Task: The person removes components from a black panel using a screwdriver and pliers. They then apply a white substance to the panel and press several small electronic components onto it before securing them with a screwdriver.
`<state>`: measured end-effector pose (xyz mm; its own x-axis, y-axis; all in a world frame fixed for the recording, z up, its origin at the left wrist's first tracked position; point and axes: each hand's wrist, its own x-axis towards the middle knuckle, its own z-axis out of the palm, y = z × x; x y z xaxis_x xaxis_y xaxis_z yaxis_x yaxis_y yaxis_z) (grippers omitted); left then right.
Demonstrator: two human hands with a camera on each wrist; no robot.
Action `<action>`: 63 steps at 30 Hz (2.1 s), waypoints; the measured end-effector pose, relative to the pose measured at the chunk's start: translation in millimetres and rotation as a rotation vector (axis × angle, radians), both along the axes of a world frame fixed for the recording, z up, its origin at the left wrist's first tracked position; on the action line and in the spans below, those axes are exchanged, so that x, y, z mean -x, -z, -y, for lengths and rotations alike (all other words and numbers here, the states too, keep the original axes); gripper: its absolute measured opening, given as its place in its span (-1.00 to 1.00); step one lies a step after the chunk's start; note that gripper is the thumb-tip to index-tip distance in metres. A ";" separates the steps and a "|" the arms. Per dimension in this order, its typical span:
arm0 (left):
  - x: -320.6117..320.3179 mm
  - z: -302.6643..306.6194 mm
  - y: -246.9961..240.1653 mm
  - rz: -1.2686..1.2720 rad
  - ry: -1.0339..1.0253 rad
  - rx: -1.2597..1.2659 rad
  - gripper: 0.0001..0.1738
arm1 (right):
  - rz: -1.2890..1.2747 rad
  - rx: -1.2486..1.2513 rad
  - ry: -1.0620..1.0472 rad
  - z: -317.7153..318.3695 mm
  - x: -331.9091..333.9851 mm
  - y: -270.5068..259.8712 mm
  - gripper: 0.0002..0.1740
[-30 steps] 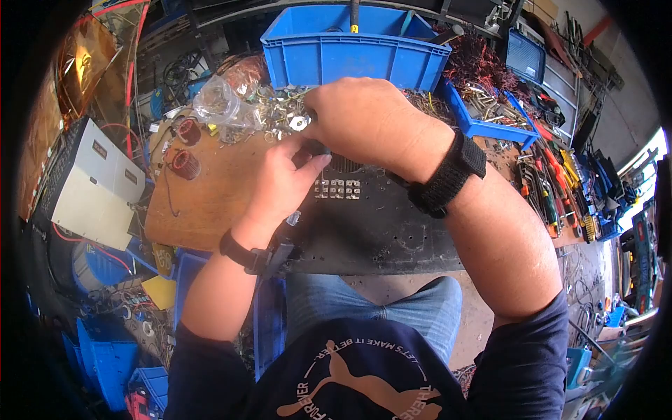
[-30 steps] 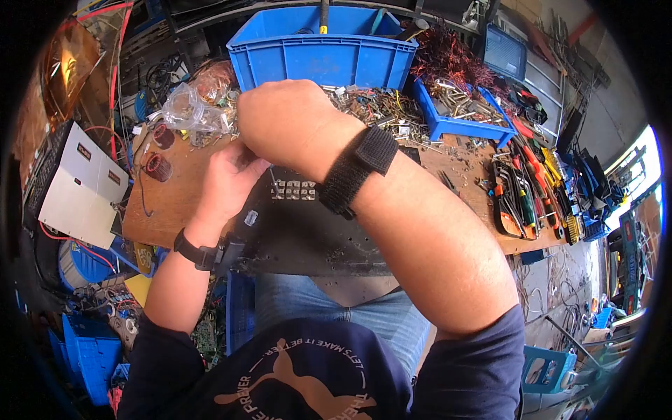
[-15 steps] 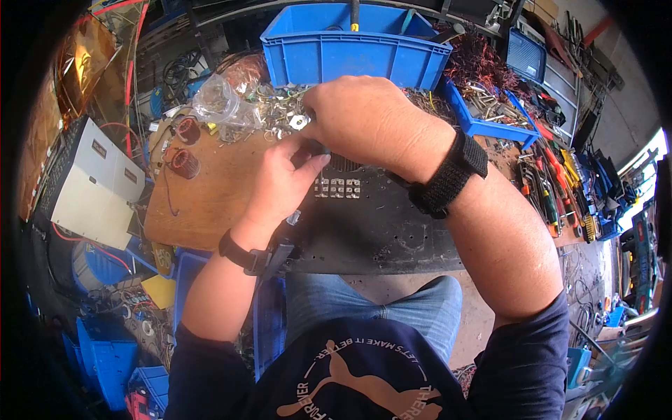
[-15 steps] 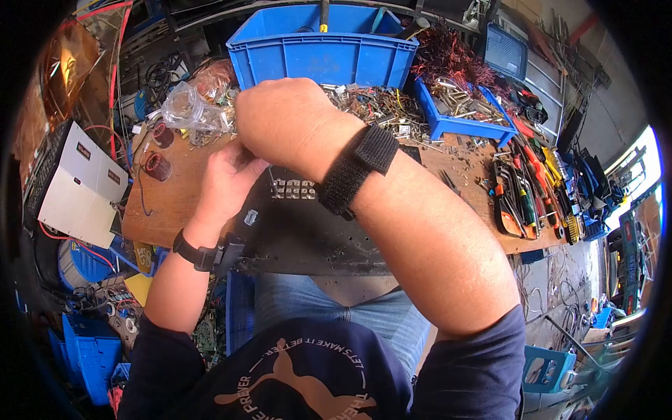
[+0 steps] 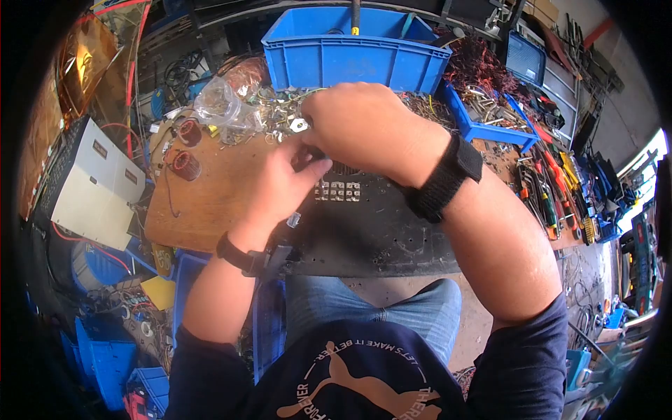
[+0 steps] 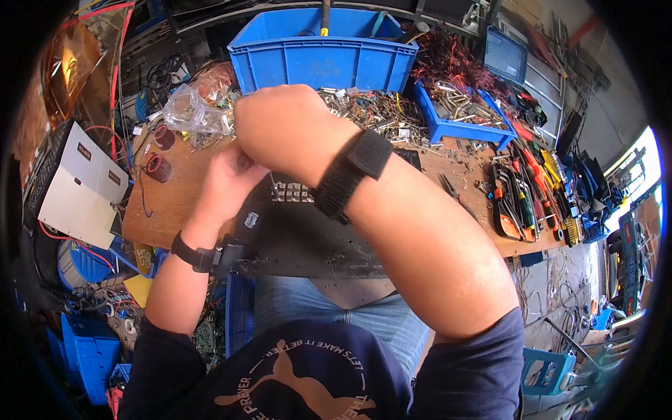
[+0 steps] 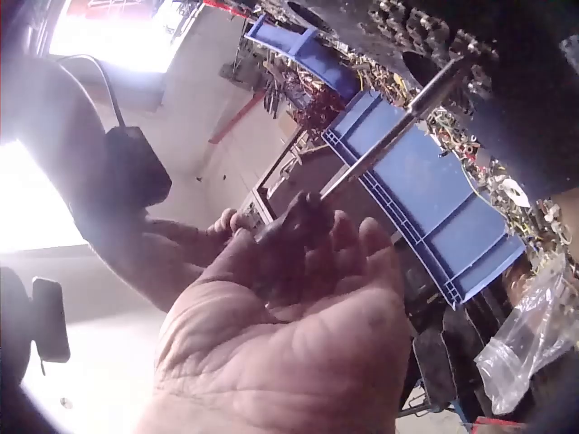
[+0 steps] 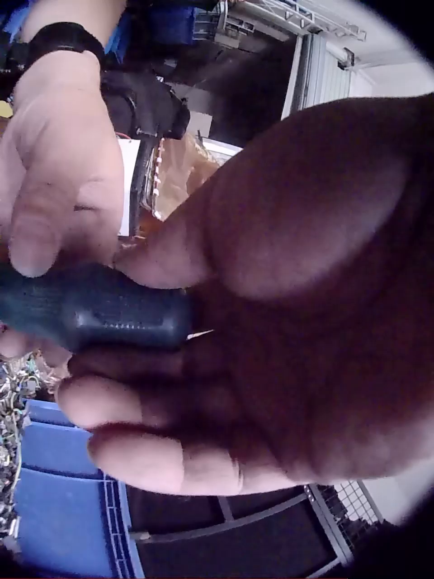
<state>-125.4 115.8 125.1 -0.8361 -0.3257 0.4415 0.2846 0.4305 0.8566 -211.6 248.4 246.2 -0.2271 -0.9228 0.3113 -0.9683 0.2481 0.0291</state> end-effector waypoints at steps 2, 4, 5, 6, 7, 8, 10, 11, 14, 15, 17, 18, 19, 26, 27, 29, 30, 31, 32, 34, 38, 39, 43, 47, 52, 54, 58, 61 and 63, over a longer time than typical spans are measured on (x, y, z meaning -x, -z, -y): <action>0.7 0.4 -9.8 -0.048 0.093 -0.147 -0.72 | 0.012 -0.009 0.004 6.2 1.5 1.4 -0.66; 2.1 5.0 -16.3 -0.046 0.171 -0.179 -0.73 | 0.049 -0.102 0.091 10.2 -4.6 -7.1 -0.67; 2.3 7.0 -14.3 -0.040 0.157 -0.188 -0.72 | 0.069 -0.150 0.134 12.4 -7.9 -9.8 -0.67; 3.6 8.3 -10.6 -0.034 0.143 -0.197 -0.72 | 0.042 -0.009 0.106 14.9 -8.8 -3.0 -0.68; 4.9 8.3 -9.4 -0.029 0.130 -0.208 -0.71 | 0.012 0.131 0.078 17.5 -8.2 11.0 -0.69; 4.1 5.7 -10.5 -0.017 0.085 -0.159 -0.71 | -0.018 0.271 0.047 20.5 -8.4 23.8 -0.70; -0.4 -0.6 -17.9 0.003 -0.023 -0.057 -0.70 | 0.363 0.551 0.065 34.0 -14.9 39.2 -0.73; -1.2 -2.1 -21.9 0.037 -0.087 0.032 -0.69 | 0.563 0.683 0.064 40.0 -19.5 45.2 -0.75; -4.7 2.7 -16.0 0.073 0.063 0.001 -0.72 | 0.629 0.928 0.103 50.9 -22.9 58.2 -0.83; -6.3 2.3 -20.7 0.120 0.084 0.041 -0.73 | 0.660 0.968 0.124 54.0 -22.1 60.5 -0.83; -1.8 8.7 -18.5 0.214 0.073 0.126 -0.76 | 0.793 1.051 0.129 56.0 -22.4 62.4 -0.82; -1.2 10.5 -18.9 0.209 0.073 0.136 -0.76 | 0.828 1.046 0.146 53.0 -28.3 55.9 -0.82; -1.0 9.6 -19.4 0.208 0.086 0.148 -0.76 | 0.932 1.093 0.142 54.2 -30.3 56.1 -0.83; -3.7 -3.1 -18.5 0.075 0.070 -0.011 -0.73 | 0.842 1.083 0.096 56.7 -20.0 63.9 -0.81; -2.9 -3.3 -18.2 0.067 0.055 -0.001 -0.72 | 0.867 1.096 0.071 58.0 -18.2 65.9 -0.79; -2.4 -3.1 -15.8 0.071 0.019 0.084 -0.68 | 0.901 1.075 0.072 57.4 -19.0 67.9 -0.79; -1.9 -6.3 -15.4 0.052 -0.033 0.110 -0.69 | 0.895 1.062 0.071 56.3 -20.2 66.7 -0.79; -2.1 -8.4 -13.4 0.035 -0.085 0.138 -0.70 | 0.892 1.050 0.071 55.1 -21.3 64.6 -0.79; -4.0 -2.0 -4.3 0.042 -0.084 0.179 -0.73 | 0.896 1.020 0.082 54.1 -21.1 62.8 -0.78; -4.8 -4.0 -2.6 0.037 -0.074 0.125 -0.77 | 0.892 1.024 0.027 52.4 -17.8 62.5 -0.79; -0.8 -24.4 0.5 0.031 -0.139 -0.046 -0.76 | 0.942 0.907 -0.202 47.4 0.6 61.4 -0.79; -1.8 -29.2 1.5 0.008 -0.184 -0.079 -0.75 | 0.965 0.858 -0.229 47.7 3.0 61.2 -0.79; -3.8 -9.9 -11.2 0.103 0.074 -0.181 -0.75 | 1.169 0.719 -0.299 40.8 14.1 56.7 -0.81; -3.4 0.1 -11.8 0.121 0.085 -0.104 -0.74 | 1.271 0.735 -0.443 47.2 20.6 67.1 -0.82; -3.6 -0.2 2.8 -0.011 -0.028 -0.013 -0.71 | 1.086 0.691 -0.310 49.5 14.0 65.7 -0.73; -3.0 -0.9 1.5 -0.028 -0.071 0.012 -0.74 | 0.663 0.717 -0.160 45.1 7.7 66.9 -0.61; -9.2 -10.5 4.2 -0.022 -0.170 0.079 -0.73 | 0.195 0.556 0.167 5.8 -18.9 29.6 -0.47; -6.3 -18.9 2.4 -0.094 -0.244 0.079 -0.71 | 0.233 0.235 0.216 -10.9 -20.2 4.1 -0.46; -4.4 -28.2 2.0 -0.113 -0.301 0.084 -0.72 | 0.163 0.215 0.223 -8.9 -18.5 7.5 -0.49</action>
